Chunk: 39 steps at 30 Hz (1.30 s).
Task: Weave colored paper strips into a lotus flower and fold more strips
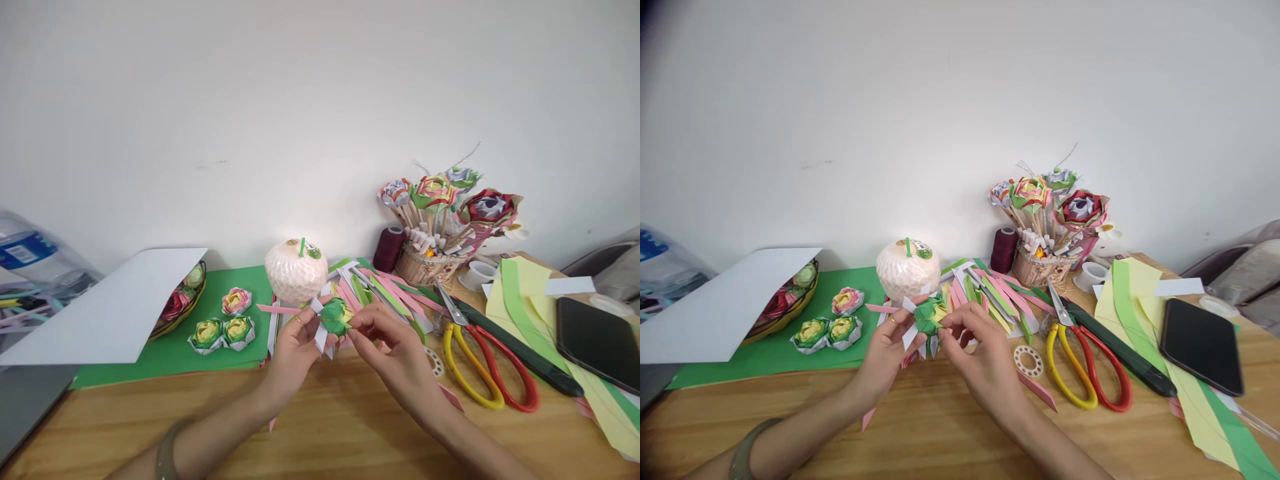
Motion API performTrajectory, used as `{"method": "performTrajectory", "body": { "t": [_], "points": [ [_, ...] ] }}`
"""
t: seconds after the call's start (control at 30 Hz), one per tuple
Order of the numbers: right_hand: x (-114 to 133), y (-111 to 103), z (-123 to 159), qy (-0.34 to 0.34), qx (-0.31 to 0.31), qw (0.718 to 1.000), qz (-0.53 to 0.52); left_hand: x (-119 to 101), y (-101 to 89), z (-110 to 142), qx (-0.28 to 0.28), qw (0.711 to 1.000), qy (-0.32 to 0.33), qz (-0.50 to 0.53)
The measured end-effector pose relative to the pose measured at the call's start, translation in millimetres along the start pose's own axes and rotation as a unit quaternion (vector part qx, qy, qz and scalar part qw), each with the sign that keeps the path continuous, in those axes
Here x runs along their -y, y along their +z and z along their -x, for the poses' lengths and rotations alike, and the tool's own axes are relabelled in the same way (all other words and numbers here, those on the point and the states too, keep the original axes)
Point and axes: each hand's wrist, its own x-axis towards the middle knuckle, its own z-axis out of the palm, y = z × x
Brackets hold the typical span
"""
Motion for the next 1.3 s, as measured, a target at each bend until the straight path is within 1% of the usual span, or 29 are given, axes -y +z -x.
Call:
{"method": "performTrajectory", "body": {
  "t": [0.07,0.2,0.33,0.67,0.77,0.87,0.97,1.03,1.1,1.2,1.3],
  "points": [
    [-0.9,0.8,0.3,0.004,0.003,1.000,0.012,0.9,-0.1,0.6,-0.006,1.000,-0.007,-0.009],
    [-2.2,0.8,0.8,0.010,0.009,0.999,0.029,1.7,-0.1,0.6,-0.022,0.999,0.002,-0.026],
    [-2.9,0.3,0.3,0.001,0.019,0.999,0.045,3.1,-1.2,0.2,-0.022,0.999,0.005,-0.041],
    [-4.3,0.5,4.4,-0.072,0.003,0.996,0.044,4.6,-1.7,3.9,-0.026,0.996,0.041,-0.068],
    [-0.8,-1.8,3.3,-0.061,0.017,0.998,0.026,8.0,-4.3,3.3,-0.024,0.997,0.044,-0.064],
    [2.5,-3.4,0.6,-0.032,0.033,0.999,0.010,10.5,-6.9,1.7,-0.010,0.998,0.038,-0.045],
    [3.3,-3.1,-1.1,-0.007,0.030,0.999,0.008,10.4,-7.9,0.7,-0.001,0.998,0.038,-0.043],
    [1.8,-2.2,-0.5,-0.006,0.022,1.000,0.019,9.6,-7.5,1.0,-0.007,0.998,0.036,-0.047],
    [-0.8,-1.3,1.2,-0.024,0.006,0.999,0.036,9.1,-6.4,1.9,-0.016,0.998,0.036,-0.055],
    [-5.0,-0.9,3.6,-0.078,-0.022,0.995,0.063,9.1,-5.1,3.2,-0.022,0.996,0.045,-0.069],
    [-7.1,-1.7,3.4,-0.108,-0.026,0.991,0.072,9.3,-4.9,3.6,-0.028,0.995,0.061,-0.073]
  ]
}}
